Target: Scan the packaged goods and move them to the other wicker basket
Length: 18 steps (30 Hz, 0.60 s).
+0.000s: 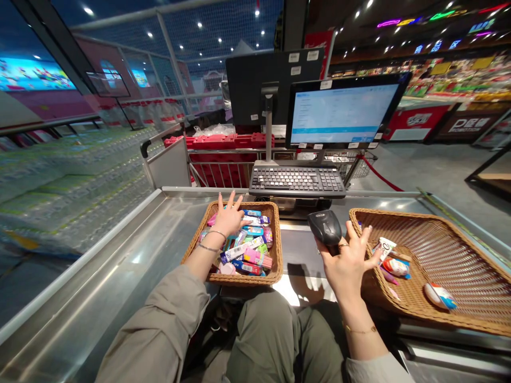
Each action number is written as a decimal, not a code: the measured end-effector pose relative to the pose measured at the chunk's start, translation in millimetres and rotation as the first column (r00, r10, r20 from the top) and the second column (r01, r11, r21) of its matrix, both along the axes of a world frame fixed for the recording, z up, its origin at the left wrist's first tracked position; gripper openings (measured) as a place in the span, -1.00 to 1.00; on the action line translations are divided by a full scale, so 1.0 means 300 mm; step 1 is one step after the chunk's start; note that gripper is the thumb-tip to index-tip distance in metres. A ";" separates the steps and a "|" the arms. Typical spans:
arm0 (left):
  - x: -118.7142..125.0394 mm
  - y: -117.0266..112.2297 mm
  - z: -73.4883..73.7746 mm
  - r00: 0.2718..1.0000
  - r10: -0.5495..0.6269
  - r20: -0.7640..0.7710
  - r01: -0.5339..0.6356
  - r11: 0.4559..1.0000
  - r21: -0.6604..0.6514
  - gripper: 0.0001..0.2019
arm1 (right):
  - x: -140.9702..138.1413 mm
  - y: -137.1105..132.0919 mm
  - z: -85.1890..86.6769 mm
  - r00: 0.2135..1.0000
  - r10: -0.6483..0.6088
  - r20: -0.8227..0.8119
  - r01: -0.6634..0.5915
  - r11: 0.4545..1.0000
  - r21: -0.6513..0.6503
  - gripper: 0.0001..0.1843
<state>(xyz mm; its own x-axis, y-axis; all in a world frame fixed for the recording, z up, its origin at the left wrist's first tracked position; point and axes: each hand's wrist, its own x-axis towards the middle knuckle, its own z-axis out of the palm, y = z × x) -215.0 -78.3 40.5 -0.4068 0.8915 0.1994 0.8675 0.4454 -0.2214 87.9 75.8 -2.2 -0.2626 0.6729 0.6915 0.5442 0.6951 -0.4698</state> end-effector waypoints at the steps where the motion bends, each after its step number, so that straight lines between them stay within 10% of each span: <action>1: -0.006 0.005 -0.002 1.000 0.000 0.001 0.000 1.000 -0.009 -0.62 | 0.000 0.001 -0.001 1.000 0.000 0.003 0.000 1.000 0.000 -0.74; 18: -0.042 0.043 0.016 0.959 0.151 0.241 -0.104 0.975 -0.195 -0.50 | -0.004 -0.005 0.012 0.999 0.025 0.020 -0.025 0.999 -0.027 -0.74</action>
